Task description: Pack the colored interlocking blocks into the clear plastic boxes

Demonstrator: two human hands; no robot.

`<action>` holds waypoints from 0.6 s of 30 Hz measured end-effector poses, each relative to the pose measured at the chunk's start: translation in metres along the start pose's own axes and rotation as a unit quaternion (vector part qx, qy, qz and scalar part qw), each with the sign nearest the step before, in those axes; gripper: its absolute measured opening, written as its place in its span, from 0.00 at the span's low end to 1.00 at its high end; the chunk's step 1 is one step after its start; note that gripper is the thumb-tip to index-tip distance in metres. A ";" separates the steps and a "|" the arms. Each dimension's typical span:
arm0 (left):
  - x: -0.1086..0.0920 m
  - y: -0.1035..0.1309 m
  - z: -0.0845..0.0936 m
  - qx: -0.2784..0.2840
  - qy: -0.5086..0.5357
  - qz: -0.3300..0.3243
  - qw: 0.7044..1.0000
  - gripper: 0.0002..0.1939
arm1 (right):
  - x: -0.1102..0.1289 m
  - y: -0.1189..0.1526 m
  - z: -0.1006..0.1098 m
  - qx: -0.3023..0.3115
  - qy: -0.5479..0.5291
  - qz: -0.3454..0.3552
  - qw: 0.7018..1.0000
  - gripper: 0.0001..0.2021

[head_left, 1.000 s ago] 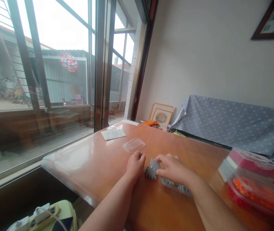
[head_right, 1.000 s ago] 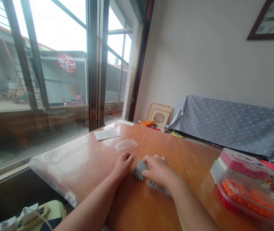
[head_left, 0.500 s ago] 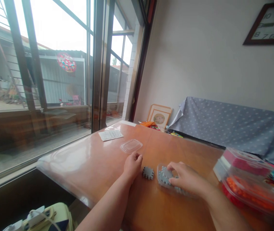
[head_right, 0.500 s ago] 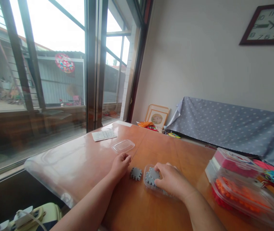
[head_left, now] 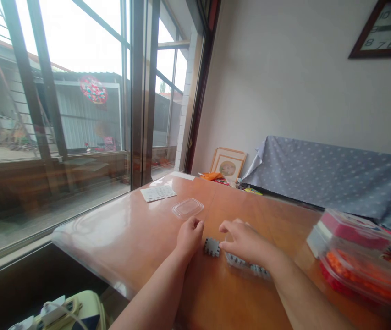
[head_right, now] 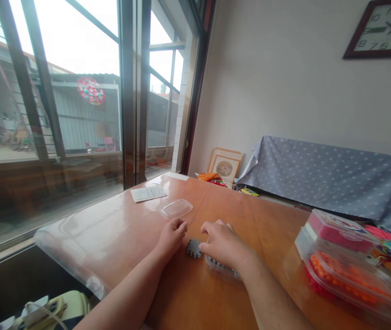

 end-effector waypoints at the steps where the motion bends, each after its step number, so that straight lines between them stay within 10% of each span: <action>1: 0.000 0.000 0.000 0.000 0.000 -0.001 1.000 0.10 | 0.007 -0.005 -0.004 0.012 0.016 0.008 1.000 0.19; 10: 0.001 0.001 0.001 -0.008 0.000 -0.001 1.000 0.10 | 0.034 -0.037 -0.037 0.119 0.123 0.013 0.985 0.18; 18: 0.002 0.000 0.000 -0.007 0.003 0.006 1.000 0.09 | 0.021 -0.030 -0.019 0.045 0.031 0.025 0.998 0.15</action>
Point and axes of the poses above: each hand's wrist, its own y-axis away from the middle knuckle, its own z-axis out of the back of the hand, x = y × z, the point moved 6 cm from there along -y, towards the middle knuckle, and after that the axes turned 6 degrees about x, right-handed, at the moved point
